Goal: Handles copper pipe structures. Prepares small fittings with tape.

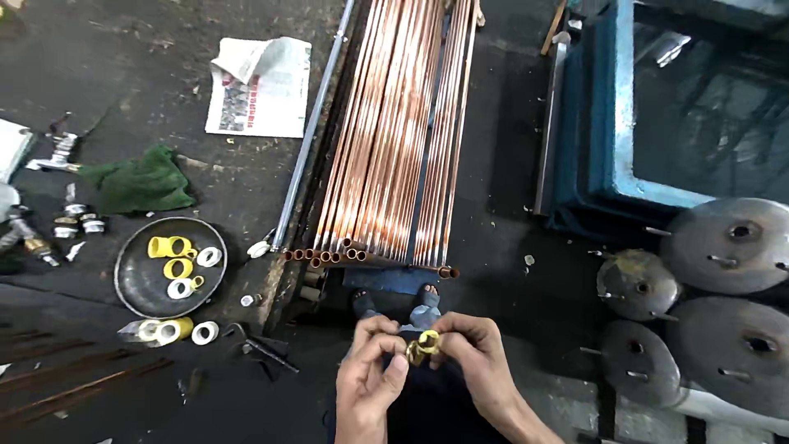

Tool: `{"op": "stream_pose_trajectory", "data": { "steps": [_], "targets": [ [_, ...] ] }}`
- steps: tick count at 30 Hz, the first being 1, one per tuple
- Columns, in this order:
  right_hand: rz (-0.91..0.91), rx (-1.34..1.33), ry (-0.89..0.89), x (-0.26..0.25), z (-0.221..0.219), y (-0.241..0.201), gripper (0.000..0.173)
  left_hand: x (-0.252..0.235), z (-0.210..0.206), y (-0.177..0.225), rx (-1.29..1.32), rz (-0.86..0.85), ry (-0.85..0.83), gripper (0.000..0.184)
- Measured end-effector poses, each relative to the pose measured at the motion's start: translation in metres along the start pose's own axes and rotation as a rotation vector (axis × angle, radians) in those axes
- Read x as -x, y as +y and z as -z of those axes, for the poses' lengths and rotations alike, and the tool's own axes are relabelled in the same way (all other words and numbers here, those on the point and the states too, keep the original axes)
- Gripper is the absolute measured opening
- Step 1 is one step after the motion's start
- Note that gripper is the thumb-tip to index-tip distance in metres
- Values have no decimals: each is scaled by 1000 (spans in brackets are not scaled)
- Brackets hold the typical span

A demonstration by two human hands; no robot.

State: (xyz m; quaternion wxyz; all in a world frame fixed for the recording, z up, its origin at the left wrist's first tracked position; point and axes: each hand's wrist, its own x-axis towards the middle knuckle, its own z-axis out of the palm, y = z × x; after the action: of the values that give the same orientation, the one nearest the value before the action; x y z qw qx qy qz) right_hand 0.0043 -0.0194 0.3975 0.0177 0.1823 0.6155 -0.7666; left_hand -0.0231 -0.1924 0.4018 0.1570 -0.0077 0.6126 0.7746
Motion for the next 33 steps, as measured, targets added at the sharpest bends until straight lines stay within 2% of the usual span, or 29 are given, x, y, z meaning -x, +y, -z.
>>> {"op": "stream_pose_trajectory", "data": {
  "steps": [2, 4, 7, 11, 15, 20, 22, 24, 27, 30, 31, 33],
  "targets": [
    [-47, -136, -34, -1, -2, 8, 24, 1, 13, -5, 382, 116, 0, 18],
    [-118, -191, -104, -3, -6, 12, 26, 4, 25, -2, 643, 188, 47, 16],
    [-147, 12, -230, -10, -16, 20, 26, 8, 52, 0, 784, 153, 105, 16],
    [-209, 364, -287, -35, -54, 59, 15, 21, 103, 2, 786, 19, 281, 17],
    [-371, 208, -370, -75, -152, 80, 19, 40, 160, 1, 688, -75, 390, 17],
    [-300, 247, -392, -149, -314, 112, 17, 59, 215, -9, 625, -67, 467, 14],
    [-338, 263, -398, -175, -358, 132, 22, 62, 228, -11, 570, -32, 486, 13],
    [-351, 296, -428, -189, -378, 148, 33, 62, 239, -13, 515, -5, 505, 13],
    [-302, 294, -530, -172, -355, 144, 31, 55, 253, -14, 385, 28, 463, 15],
    [-150, 234, -747, -120, -281, 105, 26, 34, 257, -12, 223, 79, 339, 14],
    [-78, 234, -771, -100, -254, 93, 26, 28, 253, -12, 202, 105, 294, 13],
    [7, 267, -710, -66, -204, 72, 24, 14, 240, -15, 183, 135, 141, 14]
  ]
}}
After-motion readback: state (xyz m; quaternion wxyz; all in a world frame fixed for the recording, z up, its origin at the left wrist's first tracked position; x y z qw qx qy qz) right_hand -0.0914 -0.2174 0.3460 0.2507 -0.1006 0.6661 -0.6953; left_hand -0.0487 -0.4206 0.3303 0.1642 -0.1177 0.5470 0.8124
